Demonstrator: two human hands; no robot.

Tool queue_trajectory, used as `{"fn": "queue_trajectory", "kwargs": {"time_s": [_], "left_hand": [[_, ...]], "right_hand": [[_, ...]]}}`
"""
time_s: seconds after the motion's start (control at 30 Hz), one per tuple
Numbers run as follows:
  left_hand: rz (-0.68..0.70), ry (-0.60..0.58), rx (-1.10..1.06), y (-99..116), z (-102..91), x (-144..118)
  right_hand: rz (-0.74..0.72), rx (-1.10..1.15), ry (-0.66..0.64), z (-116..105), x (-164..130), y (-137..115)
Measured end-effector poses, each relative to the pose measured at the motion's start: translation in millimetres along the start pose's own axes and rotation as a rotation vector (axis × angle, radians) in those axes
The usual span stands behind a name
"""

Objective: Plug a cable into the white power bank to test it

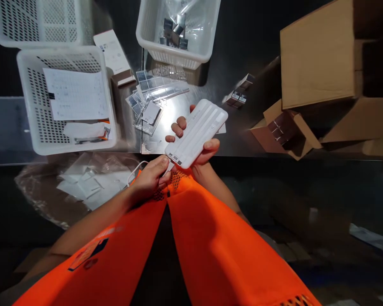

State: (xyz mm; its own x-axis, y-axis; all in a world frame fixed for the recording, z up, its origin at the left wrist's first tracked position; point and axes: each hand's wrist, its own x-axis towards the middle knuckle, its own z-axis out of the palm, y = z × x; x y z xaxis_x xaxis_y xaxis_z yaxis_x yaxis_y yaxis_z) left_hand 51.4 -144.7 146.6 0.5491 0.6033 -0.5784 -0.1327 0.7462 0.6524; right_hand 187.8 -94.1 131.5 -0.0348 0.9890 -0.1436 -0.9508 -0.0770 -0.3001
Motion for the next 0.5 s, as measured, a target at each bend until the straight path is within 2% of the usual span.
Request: {"fn": "queue_trajectory", "kwargs": {"time_s": [0.13,0.33,0.4,0.5], "left_hand": [[-0.001,-0.019,0.017,5,0.8,3],[-0.139,-0.254,0.136,32,-5.6,4],[-0.156,-0.228,0.248,36,-10.4,3],[-0.071,-0.057,0.562,35,-15.4,1]], "right_hand": [[0.021,0.001,-0.004,-2,2,-4],[0.067,0.017,0.084,-9,14,-11],[0.038,-0.029,0.103,-11,18,-12],[0.017,-0.112,0.135,-12,19,-13]]}}
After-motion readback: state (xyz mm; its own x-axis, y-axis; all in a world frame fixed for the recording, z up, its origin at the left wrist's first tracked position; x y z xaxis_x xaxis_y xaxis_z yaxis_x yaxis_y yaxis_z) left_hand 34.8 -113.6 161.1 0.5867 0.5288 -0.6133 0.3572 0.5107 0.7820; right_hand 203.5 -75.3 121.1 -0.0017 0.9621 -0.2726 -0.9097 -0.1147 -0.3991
